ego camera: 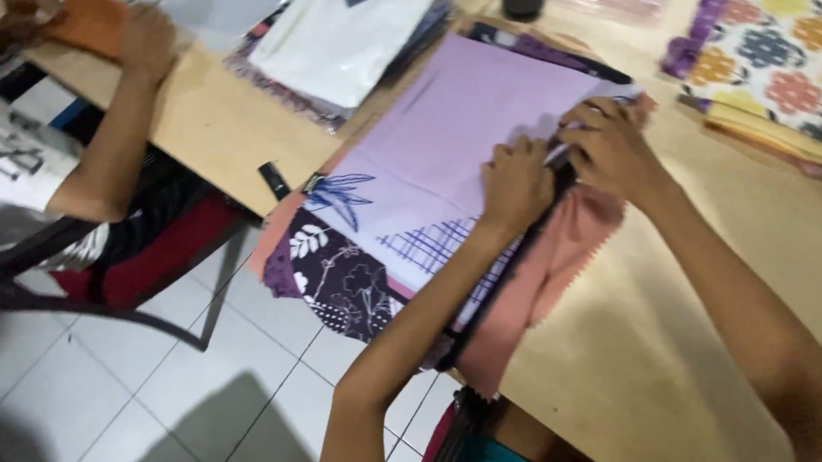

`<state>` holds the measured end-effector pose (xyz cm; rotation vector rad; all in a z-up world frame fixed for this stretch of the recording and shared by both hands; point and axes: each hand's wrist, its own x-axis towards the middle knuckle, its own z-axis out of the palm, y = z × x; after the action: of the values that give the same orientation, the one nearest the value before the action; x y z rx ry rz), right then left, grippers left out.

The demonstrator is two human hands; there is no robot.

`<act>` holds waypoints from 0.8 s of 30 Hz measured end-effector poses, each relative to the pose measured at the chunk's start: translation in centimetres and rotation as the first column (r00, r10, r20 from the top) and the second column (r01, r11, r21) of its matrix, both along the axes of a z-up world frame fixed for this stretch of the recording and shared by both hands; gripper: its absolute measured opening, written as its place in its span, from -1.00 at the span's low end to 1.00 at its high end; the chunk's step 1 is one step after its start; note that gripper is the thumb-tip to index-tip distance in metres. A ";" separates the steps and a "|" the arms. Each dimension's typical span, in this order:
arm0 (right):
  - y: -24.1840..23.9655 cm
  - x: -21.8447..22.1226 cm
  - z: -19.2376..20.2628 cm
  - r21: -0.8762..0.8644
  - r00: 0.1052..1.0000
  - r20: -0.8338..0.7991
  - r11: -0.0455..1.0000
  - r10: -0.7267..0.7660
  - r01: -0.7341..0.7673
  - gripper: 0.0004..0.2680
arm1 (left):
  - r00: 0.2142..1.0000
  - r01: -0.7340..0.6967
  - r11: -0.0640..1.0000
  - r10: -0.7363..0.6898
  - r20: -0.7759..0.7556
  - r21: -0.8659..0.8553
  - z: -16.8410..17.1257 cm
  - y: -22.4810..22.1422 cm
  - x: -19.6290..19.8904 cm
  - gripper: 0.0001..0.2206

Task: The person unfolds a patterned scarf, uses a lint roller to remove debris from the fabric, and then folds it neatly.

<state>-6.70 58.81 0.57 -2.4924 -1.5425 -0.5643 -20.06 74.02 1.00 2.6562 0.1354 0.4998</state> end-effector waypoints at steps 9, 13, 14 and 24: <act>2.7 0.7 4.8 0.162 0.996 0.079 0.985 0.045 -0.057 -0.80 | 0.999 0.053 0.979 -0.052 0.007 -0.195 10.2 0.9 -5.9 -0.65; 3.4 -3.1 11.8 0.335 0.990 0.024 0.931 0.142 -0.142 -0.70 | 0.995 0.004 0.988 -0.019 -0.093 -0.157 11.4 2.6 -10.4 -0.46; 3.4 -3.4 13.0 0.366 0.980 0.064 0.910 0.187 -0.198 -0.73 | 0.998 -0.036 0.983 0.028 -0.049 -0.181 11.4 3.3 -11.5 -0.29; -8.2 -6.5 23.7 0.360 0.916 0.376 0.933 -0.136 -0.009 -0.92 | 0.887 -0.433 0.901 0.428 0.170 -0.012 18.9 9.8 -22.6 -0.46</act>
<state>-13.16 50.58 24.31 -2.2437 -1.3188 -1.3031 -42.66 83.79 19.89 2.5909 0.6832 0.8694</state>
